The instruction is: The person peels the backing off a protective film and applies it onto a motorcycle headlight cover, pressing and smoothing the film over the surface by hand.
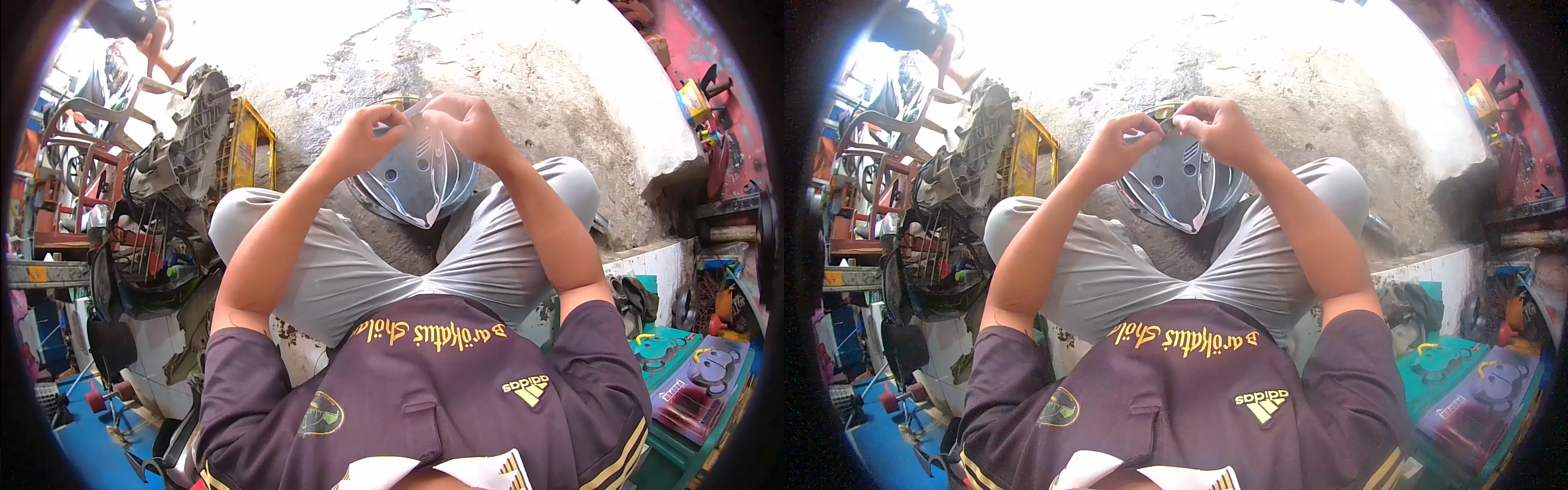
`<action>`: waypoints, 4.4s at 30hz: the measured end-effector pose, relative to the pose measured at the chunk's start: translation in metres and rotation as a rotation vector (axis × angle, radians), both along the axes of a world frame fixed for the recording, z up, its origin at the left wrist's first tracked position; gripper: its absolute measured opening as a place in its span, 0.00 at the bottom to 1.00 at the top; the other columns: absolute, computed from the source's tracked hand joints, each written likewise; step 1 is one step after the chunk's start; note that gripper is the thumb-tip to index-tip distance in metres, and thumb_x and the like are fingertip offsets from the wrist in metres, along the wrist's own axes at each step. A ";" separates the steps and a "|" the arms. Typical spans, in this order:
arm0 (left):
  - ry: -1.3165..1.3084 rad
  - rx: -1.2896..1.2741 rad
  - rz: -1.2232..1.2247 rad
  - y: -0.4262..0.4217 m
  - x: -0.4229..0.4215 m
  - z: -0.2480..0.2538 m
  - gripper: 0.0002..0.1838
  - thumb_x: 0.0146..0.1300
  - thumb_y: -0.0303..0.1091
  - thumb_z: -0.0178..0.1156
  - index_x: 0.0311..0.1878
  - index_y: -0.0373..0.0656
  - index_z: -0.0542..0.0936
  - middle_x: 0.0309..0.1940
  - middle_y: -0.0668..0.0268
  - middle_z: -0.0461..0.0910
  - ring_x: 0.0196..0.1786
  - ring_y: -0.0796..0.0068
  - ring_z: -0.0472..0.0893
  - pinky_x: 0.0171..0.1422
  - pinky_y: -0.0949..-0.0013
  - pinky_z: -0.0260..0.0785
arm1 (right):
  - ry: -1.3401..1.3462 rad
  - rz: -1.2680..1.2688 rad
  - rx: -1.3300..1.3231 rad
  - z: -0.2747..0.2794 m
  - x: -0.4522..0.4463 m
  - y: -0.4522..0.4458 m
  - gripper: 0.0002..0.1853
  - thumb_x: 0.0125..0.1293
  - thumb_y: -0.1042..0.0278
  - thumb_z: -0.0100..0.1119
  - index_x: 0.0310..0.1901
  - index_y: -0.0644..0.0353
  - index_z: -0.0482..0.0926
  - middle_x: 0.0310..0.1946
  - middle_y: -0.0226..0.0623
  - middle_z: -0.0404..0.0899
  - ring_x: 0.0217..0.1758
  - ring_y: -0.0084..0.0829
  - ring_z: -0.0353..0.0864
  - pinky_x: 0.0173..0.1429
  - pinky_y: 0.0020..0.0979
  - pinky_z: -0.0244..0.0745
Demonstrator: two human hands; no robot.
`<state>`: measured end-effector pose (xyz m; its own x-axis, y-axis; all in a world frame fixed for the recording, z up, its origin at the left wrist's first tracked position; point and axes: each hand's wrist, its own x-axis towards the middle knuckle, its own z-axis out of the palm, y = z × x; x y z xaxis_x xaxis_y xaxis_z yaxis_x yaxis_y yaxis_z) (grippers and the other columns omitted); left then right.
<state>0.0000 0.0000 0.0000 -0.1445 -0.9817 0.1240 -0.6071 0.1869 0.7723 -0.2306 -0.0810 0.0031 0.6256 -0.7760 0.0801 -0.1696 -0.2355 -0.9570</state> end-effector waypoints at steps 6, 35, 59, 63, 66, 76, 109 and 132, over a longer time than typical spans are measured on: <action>0.297 0.090 0.069 0.003 0.000 -0.005 0.12 0.70 0.37 0.66 0.48 0.39 0.89 0.40 0.61 0.91 0.44 0.71 0.87 0.60 0.62 0.77 | 0.074 -0.003 -0.048 -0.002 0.004 0.005 0.10 0.72 0.66 0.69 0.48 0.62 0.91 0.36 0.34 0.90 0.40 0.21 0.84 0.48 0.29 0.79; 0.281 0.133 0.063 -0.005 0.007 -0.019 0.13 0.74 0.41 0.71 0.48 0.40 0.91 0.38 0.70 0.89 0.43 0.83 0.82 0.53 0.70 0.76 | 0.038 0.039 -0.307 -0.007 0.013 0.015 0.10 0.68 0.70 0.71 0.49 0.62 0.92 0.44 0.43 0.92 0.48 0.36 0.91 0.56 0.36 0.83; 0.232 0.163 0.096 0.002 0.007 0.005 0.12 0.73 0.38 0.71 0.49 0.39 0.90 0.38 0.69 0.89 0.42 0.82 0.84 0.49 0.72 0.77 | -0.093 -0.064 0.045 0.002 -0.002 0.003 0.10 0.76 0.69 0.65 0.49 0.65 0.90 0.37 0.32 0.90 0.42 0.19 0.85 0.50 0.26 0.79; 0.183 0.053 0.025 0.004 0.006 0.004 0.12 0.73 0.39 0.70 0.50 0.41 0.90 0.42 0.67 0.90 0.48 0.78 0.85 0.58 0.66 0.76 | -0.096 -0.033 0.034 0.001 -0.002 0.001 0.11 0.76 0.67 0.65 0.50 0.65 0.89 0.38 0.33 0.90 0.43 0.20 0.85 0.51 0.26 0.78; 0.235 0.011 0.057 0.009 -0.001 0.011 0.13 0.73 0.41 0.70 0.52 0.44 0.90 0.46 0.67 0.90 0.54 0.74 0.85 0.67 0.59 0.72 | -0.050 -0.027 0.016 0.000 0.000 0.006 0.11 0.76 0.67 0.65 0.50 0.65 0.90 0.39 0.32 0.90 0.43 0.20 0.85 0.51 0.26 0.79; 0.138 0.041 0.020 0.006 0.000 -0.001 0.13 0.72 0.42 0.72 0.50 0.43 0.90 0.45 0.66 0.91 0.54 0.72 0.86 0.68 0.56 0.72 | -0.002 0.056 -0.003 -0.001 0.002 0.009 0.11 0.75 0.68 0.65 0.48 0.65 0.90 0.37 0.30 0.88 0.42 0.19 0.83 0.49 0.26 0.77; 0.031 0.033 0.024 0.010 0.003 0.009 0.10 0.69 0.36 0.70 0.47 0.41 0.89 0.42 0.61 0.91 0.47 0.69 0.87 0.59 0.61 0.77 | 0.127 0.073 -0.228 -0.001 0.006 0.014 0.09 0.73 0.68 0.67 0.47 0.63 0.88 0.39 0.36 0.88 0.40 0.27 0.84 0.48 0.32 0.80; -0.280 -0.149 -0.137 0.011 0.002 0.003 0.06 0.68 0.34 0.70 0.43 0.43 0.87 0.40 0.58 0.89 0.44 0.56 0.87 0.58 0.55 0.76 | 0.153 0.270 -0.593 -0.011 0.010 0.014 0.06 0.69 0.70 0.64 0.42 0.63 0.86 0.35 0.47 0.85 0.39 0.50 0.84 0.46 0.44 0.79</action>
